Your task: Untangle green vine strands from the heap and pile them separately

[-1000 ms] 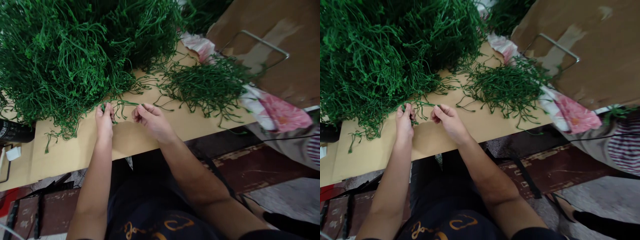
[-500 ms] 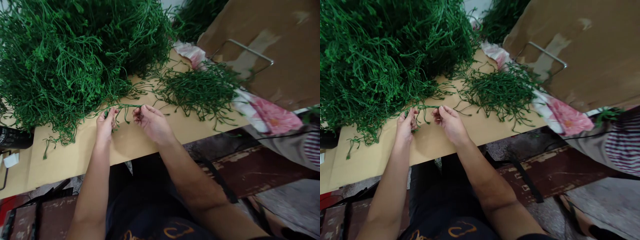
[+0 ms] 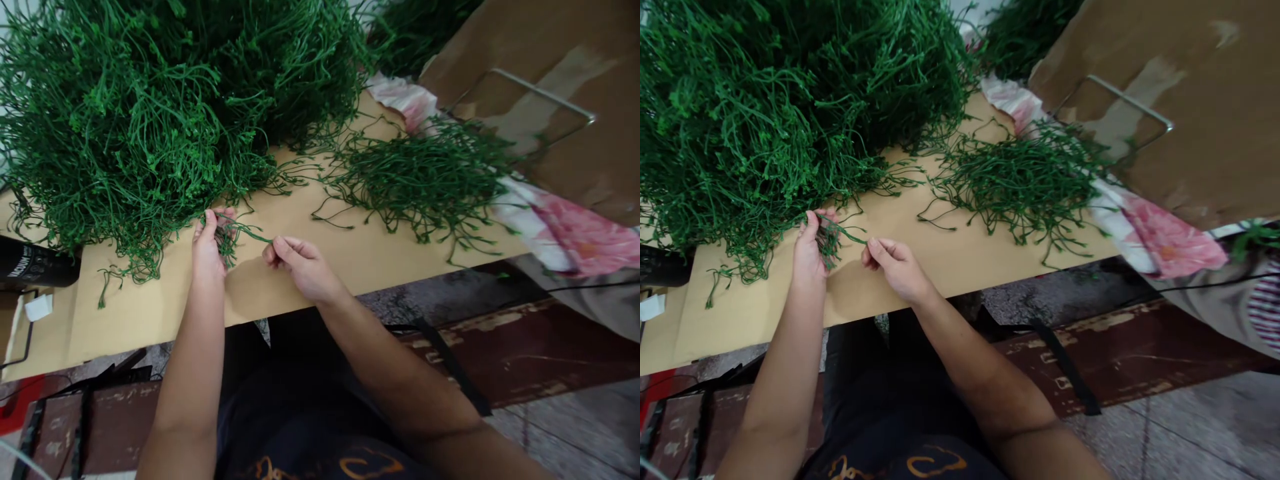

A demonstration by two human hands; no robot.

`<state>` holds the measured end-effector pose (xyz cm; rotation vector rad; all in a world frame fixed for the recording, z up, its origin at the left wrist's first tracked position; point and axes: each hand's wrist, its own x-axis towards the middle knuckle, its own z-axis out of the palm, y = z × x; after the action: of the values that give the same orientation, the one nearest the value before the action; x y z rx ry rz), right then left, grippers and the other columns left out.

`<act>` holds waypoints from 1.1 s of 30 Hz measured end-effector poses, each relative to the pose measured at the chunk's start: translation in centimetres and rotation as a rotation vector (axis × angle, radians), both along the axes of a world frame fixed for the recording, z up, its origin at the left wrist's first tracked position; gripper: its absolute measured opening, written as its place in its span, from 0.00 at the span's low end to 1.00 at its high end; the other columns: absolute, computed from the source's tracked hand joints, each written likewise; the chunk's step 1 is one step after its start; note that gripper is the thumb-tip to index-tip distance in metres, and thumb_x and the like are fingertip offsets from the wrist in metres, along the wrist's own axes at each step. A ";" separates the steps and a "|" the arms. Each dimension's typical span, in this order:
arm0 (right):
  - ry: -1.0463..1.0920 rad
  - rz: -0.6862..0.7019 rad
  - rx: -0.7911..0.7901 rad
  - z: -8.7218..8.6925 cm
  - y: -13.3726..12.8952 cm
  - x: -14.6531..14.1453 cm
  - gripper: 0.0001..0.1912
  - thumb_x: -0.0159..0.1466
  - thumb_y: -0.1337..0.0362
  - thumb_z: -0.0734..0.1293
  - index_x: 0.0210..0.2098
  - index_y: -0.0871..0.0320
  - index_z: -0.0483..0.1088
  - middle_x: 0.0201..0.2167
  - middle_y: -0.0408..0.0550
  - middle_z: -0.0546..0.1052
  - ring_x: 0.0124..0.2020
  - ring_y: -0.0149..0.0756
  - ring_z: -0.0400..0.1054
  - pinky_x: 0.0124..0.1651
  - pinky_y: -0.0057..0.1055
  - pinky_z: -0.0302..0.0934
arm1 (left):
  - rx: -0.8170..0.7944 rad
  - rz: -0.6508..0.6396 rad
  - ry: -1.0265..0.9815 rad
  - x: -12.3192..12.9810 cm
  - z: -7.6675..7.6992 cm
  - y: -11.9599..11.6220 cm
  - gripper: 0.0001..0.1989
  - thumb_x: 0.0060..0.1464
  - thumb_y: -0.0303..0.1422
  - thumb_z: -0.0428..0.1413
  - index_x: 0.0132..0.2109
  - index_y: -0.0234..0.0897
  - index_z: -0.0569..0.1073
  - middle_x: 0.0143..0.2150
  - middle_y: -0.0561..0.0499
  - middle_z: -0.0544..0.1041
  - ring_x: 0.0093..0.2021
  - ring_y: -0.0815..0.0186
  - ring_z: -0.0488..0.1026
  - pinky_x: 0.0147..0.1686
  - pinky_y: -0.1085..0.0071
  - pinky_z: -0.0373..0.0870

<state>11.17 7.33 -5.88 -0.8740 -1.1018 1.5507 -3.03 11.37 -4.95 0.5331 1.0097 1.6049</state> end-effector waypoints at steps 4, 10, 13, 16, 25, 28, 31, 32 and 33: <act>0.051 -0.036 -0.061 -0.2 0.1 0.1 0.22 0.52 0.45 0.67 0.18 0.59 0.66 0.18 0.40 0.66 0.21 0.23 0.57 0.27 0.25 0.52 | -0.024 -0.021 -0.002 -0.2 0.1 -0.1 0.09 0.49 0.36 0.58 0.32 0.35 0.68 0.29 0.54 0.75 0.28 0.74 0.72 0.32 0.77 0.68; 0.186 -0.144 -0.163 -0.1 0.2 -0.7 0.20 0.46 0.48 0.71 0.25 0.57 0.66 0.26 0.40 0.69 0.23 0.22 0.58 0.26 0.24 0.55 | -0.064 -0.065 0.037 0.1 0.5 -0.2 0.08 0.48 0.33 0.59 0.33 0.37 0.67 0.28 0.56 0.72 0.29 0.74 0.71 0.32 0.76 0.67; 0.289 -0.156 -0.182 0.2 0.1 -2.2 0.20 0.43 0.52 0.74 0.30 0.55 0.68 0.32 0.40 0.69 0.28 0.22 0.62 0.29 0.23 0.59 | -0.068 -0.038 0.086 0.2 0.5 -0.2 0.08 0.49 0.34 0.58 0.31 0.37 0.67 0.25 0.56 0.71 0.30 0.73 0.71 0.33 0.76 0.67; 0.357 -0.185 -0.176 0.3 0.2 -3.3 0.22 0.43 0.56 0.75 0.34 0.53 0.67 0.41 0.41 0.69 0.33 0.23 0.64 0.33 0.22 0.62 | -0.116 -0.037 0.089 0.2 0.3 -0.1 0.10 0.50 0.38 0.57 0.31 0.37 0.66 0.28 0.54 0.74 0.35 0.70 0.74 0.35 0.74 0.70; 0.313 -0.082 -0.221 0.0 0.3 -3.3 0.24 0.42 0.61 0.75 0.36 0.54 0.63 0.37 0.41 0.71 0.26 0.22 0.63 0.30 0.24 0.62 | -0.075 -0.044 -0.025 0.4 0.2 -0.1 0.07 0.52 0.35 0.55 0.32 0.35 0.68 0.31 0.50 0.77 0.42 0.66 0.75 0.41 0.69 0.72; 0.349 -0.128 -0.257 0.1 0.5 -3.2 0.23 0.43 0.60 0.74 0.35 0.55 0.62 0.31 0.39 0.71 0.24 0.21 0.62 0.28 0.23 0.60 | -0.059 -0.050 -0.063 0.6 0.2 -0.2 0.05 0.51 0.31 0.56 0.31 0.35 0.68 0.31 0.51 0.77 0.42 0.65 0.75 0.41 0.69 0.71; 0.391 -0.139 -0.282 0.2 0.7 -3.1 0.22 0.44 0.59 0.74 0.34 0.54 0.62 0.31 0.38 0.71 0.24 0.21 0.62 0.29 0.24 0.60 | -0.024 -0.069 -0.071 0.6 0.0 -0.2 0.04 0.50 0.32 0.57 0.31 0.37 0.69 0.31 0.51 0.78 0.45 0.64 0.74 0.40 0.69 0.71; 0.396 -0.131 -0.285 0.2 0.7 -3.1 0.22 0.44 0.59 0.74 0.34 0.54 0.62 0.32 0.38 0.71 0.24 0.21 0.62 0.30 0.24 0.60 | -0.018 -0.075 -0.060 0.6 -0.2 -0.1 0.05 0.50 0.33 0.58 0.31 0.37 0.70 0.32 0.50 0.78 0.46 0.64 0.73 0.40 0.69 0.71; 0.398 -0.119 -0.286 0.3 0.6 -3.1 0.22 0.44 0.59 0.73 0.34 0.54 0.62 0.32 0.38 0.71 0.24 0.21 0.62 0.30 0.24 0.60 | -0.017 -0.079 -0.043 0.6 -0.3 -0.1 0.06 0.49 0.34 0.58 0.31 0.36 0.70 0.32 0.50 0.78 0.46 0.63 0.73 0.41 0.69 0.71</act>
<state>8.02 7.94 -5.58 -0.7574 -0.5435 1.7140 -2.47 11.29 -5.21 0.5185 0.9576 1.5303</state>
